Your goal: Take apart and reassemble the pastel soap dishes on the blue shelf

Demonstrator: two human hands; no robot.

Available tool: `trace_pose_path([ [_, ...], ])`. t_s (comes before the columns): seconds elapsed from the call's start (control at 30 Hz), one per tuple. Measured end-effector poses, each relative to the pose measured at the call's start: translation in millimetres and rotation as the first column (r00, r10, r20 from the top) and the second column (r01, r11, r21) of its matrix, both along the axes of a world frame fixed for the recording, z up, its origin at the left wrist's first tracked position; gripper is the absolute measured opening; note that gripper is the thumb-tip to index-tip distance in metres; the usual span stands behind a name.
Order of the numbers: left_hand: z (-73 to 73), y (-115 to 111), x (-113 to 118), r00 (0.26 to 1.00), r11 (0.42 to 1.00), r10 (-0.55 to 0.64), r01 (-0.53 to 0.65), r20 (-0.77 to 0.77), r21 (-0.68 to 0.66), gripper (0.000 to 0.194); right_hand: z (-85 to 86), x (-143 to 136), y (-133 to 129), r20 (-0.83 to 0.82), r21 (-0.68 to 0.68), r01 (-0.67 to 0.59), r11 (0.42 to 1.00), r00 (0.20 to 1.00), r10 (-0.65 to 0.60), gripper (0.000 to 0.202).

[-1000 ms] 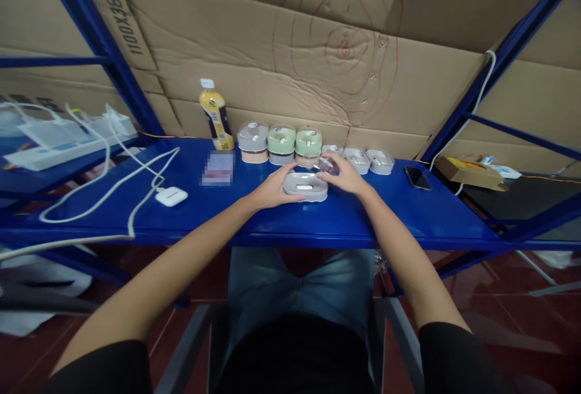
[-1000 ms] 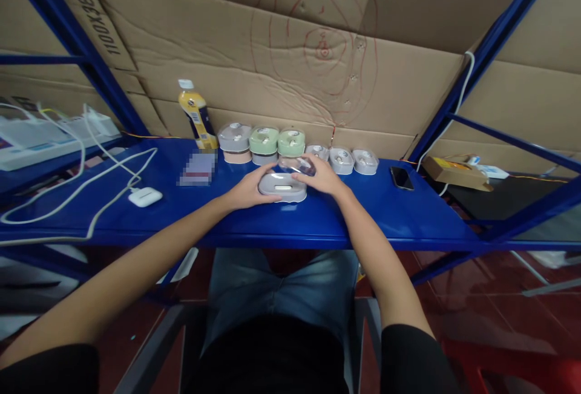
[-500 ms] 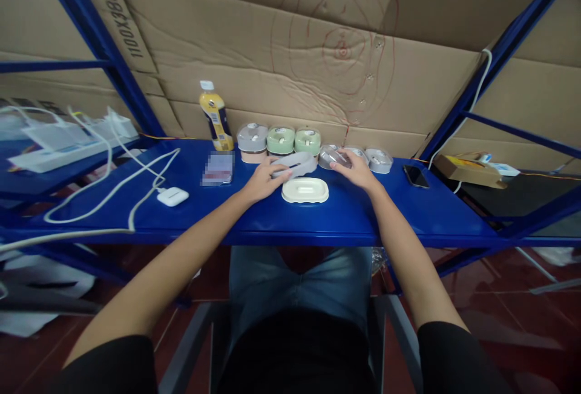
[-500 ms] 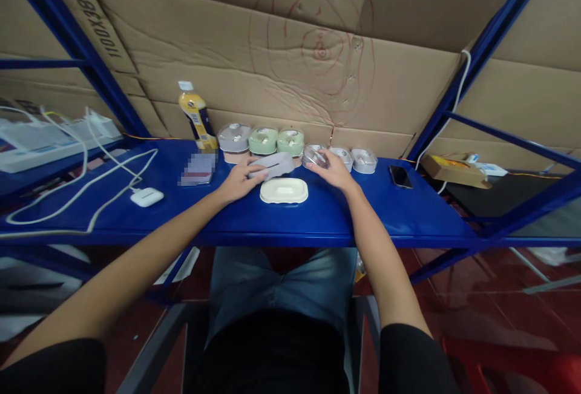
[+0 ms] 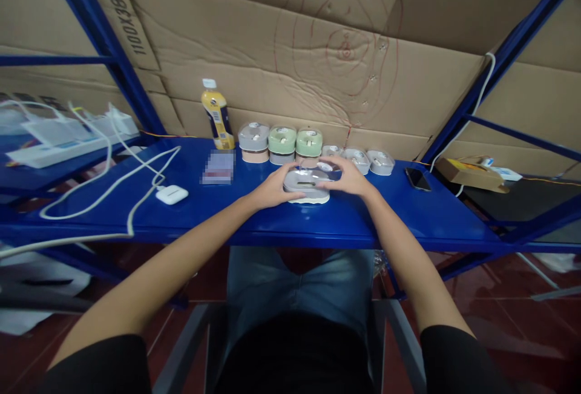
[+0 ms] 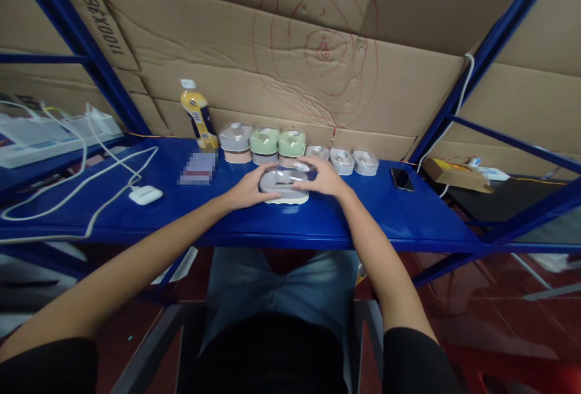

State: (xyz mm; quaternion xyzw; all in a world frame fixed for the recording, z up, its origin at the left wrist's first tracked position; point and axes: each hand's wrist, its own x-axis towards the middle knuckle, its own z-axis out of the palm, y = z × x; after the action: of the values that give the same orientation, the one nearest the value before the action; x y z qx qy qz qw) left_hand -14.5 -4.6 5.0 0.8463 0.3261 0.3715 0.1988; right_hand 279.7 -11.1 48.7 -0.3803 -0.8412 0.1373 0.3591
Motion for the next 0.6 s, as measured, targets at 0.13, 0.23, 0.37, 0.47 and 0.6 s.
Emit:
trace_pose_path([
  [0.13, -4.6, 3.6, 0.7, 1.000, 0.999, -0.010, 0.009, -0.014, -0.046, 0.111, -6.7, -25.0, -2.7, 0.069, -0.005, -0.057, 0.998, 0.996, 0.057, 0.084],
  [0.23, -6.2, 4.7, 0.3, 1.000, 0.999, -0.003, 0.002, -0.031, -0.049, 0.123, -9.6, -33.9, -1.9, 0.070, -0.011, -0.076, 0.997, 0.995, 0.077, 0.086],
  [0.37, -7.4, 1.7, 1.9, 0.999, 1.000, -0.025, 0.024, -0.043, -0.008, 0.128, -6.7, -33.1, -1.5, 0.100, -0.021, -0.099, 0.995, 0.990, 0.100, 0.085],
  [0.47, -8.3, -0.2, 3.5, 0.998, 0.999, -0.030, 0.032, -0.052, 0.025, 0.129, -5.2, -32.4, -1.7, 0.129, -0.036, -0.105, 0.994, 0.986, 0.109, 0.081],
  [0.6, -9.2, 1.9, 3.7, 0.996, 0.999, -0.041, 0.042, -0.078, 0.009, 0.129, -11.6, -33.0, -1.2, 0.143, -0.061, -0.095, 0.994, 0.984, 0.103, 0.086],
])
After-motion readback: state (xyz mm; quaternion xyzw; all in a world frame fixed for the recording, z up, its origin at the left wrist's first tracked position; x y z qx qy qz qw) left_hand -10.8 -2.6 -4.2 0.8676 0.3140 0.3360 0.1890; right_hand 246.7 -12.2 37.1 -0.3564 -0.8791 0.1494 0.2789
